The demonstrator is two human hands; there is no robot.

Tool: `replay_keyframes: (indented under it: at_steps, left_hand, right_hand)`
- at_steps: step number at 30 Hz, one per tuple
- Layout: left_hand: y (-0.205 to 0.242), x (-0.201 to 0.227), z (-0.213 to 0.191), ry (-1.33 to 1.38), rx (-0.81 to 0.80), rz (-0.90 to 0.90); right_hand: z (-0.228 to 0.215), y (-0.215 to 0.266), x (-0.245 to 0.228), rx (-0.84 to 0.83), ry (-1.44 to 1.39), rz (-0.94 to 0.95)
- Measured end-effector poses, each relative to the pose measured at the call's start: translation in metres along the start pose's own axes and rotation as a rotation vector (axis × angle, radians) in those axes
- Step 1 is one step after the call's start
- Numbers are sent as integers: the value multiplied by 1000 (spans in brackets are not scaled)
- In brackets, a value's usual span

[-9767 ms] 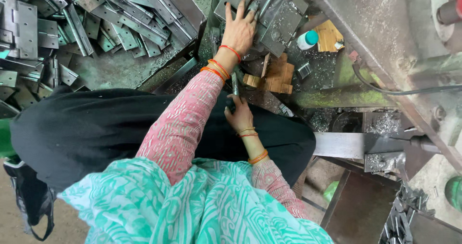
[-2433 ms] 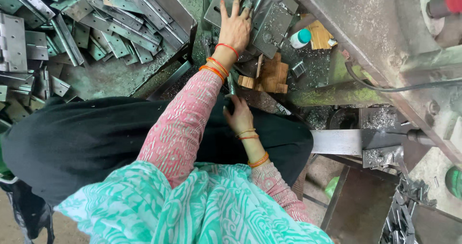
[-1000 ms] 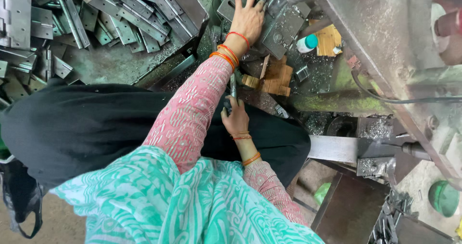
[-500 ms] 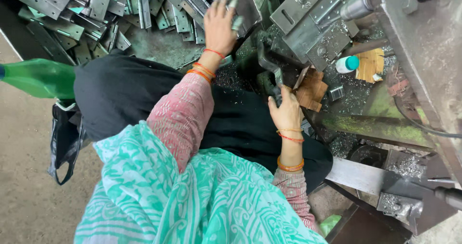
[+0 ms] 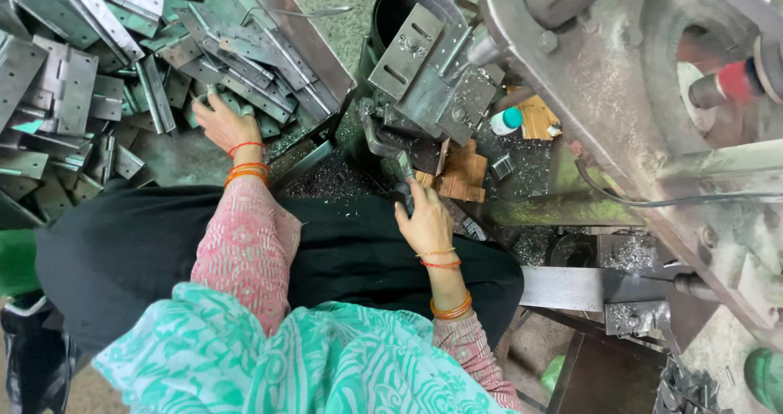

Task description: The person operates a manual press machine to process small metal brackets. They pick a bracket from a bin, place it into the machine's jig, and pull a lever to activate the press. The processed bracket is then removed and placed into a separate bin. This cycle repeats continuously.

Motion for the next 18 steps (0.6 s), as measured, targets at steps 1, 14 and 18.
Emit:
replay_keyframes:
  at_steps: [1, 14, 18]
  left_hand:
    - [-5, -1, -2, 23, -8, -1]
    - [36, 2, -26, 12, 34, -37]
    - [56, -1, -33, -25, -47, -98]
  right_hand:
    - [0, -2, -1, -13, 10, 19]
    - [3, -4, -1, -42, 15, 63]
    - [1, 1, 2, -16, -2, 45]
Point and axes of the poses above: each hand's wrist, its own y-axis away from the middle knuckle, its own z-axis out of the palm, x = y × z, the point moved 1 cm from there along -y, towards the middle knuckle, and after that the axes turned 2 degrees about z, right-handed, at the moved point
